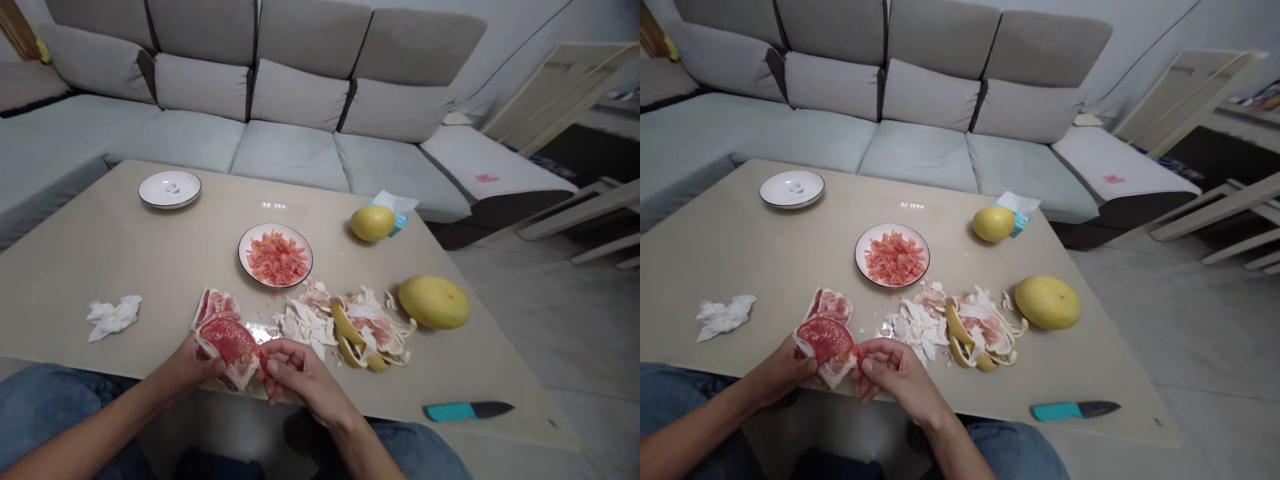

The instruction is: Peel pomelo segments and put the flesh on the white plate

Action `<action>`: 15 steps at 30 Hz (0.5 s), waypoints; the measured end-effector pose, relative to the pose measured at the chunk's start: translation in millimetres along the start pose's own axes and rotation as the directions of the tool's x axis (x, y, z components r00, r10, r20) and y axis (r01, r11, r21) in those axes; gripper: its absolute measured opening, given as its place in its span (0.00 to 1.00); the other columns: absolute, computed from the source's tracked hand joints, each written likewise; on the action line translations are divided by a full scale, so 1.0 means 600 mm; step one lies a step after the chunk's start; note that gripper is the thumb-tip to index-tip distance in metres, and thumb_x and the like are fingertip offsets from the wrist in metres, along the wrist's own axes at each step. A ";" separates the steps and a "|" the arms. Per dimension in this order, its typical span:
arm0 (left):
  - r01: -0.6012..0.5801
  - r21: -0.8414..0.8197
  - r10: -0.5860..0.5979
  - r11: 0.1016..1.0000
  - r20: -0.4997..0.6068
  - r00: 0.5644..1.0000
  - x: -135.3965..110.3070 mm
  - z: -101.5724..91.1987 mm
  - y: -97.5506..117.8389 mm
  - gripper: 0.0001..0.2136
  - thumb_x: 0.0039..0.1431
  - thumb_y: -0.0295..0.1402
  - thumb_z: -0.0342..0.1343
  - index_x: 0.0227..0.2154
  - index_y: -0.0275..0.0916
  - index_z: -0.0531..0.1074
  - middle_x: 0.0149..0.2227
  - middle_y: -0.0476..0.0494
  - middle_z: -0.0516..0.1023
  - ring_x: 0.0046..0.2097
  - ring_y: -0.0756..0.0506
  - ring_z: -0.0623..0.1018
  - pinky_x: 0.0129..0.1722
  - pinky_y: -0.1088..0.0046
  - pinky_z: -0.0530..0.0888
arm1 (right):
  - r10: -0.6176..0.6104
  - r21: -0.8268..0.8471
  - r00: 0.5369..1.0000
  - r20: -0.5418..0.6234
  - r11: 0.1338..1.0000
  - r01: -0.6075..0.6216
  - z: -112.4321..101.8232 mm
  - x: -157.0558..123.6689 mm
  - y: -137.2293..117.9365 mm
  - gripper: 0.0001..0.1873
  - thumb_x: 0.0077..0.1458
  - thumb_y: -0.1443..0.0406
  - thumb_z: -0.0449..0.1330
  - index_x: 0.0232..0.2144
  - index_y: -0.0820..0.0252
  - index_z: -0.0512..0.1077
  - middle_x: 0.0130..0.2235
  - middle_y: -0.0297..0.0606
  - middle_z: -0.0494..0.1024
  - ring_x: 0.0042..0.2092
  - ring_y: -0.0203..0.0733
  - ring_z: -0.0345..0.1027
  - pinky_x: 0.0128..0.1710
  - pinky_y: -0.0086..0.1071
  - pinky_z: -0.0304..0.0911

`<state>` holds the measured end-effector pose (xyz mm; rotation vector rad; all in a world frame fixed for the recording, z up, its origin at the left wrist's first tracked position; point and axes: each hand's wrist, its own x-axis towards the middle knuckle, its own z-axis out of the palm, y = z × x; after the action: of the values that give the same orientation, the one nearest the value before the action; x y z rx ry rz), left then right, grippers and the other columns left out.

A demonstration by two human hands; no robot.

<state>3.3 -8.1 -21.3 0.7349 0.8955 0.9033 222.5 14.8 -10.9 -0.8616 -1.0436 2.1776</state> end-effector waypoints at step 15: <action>0.016 -0.101 -0.018 0.995 -0.019 1.000 -0.003 -0.009 0.000 0.33 0.40 0.41 0.71 0.50 0.38 0.67 0.40 0.39 0.80 0.39 0.41 0.79 0.38 0.67 0.76 | 0.049 0.259 0.995 0.088 0.963 -0.070 -0.015 0.006 0.007 0.17 0.52 0.58 0.66 0.40 0.62 0.73 0.29 0.33 0.73 0.24 0.29 0.66 0.24 0.24 0.69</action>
<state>-2.0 -8.7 -22.8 0.6315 0.8654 0.9354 226.2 19.2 -20.0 -0.6960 -0.7505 2.3515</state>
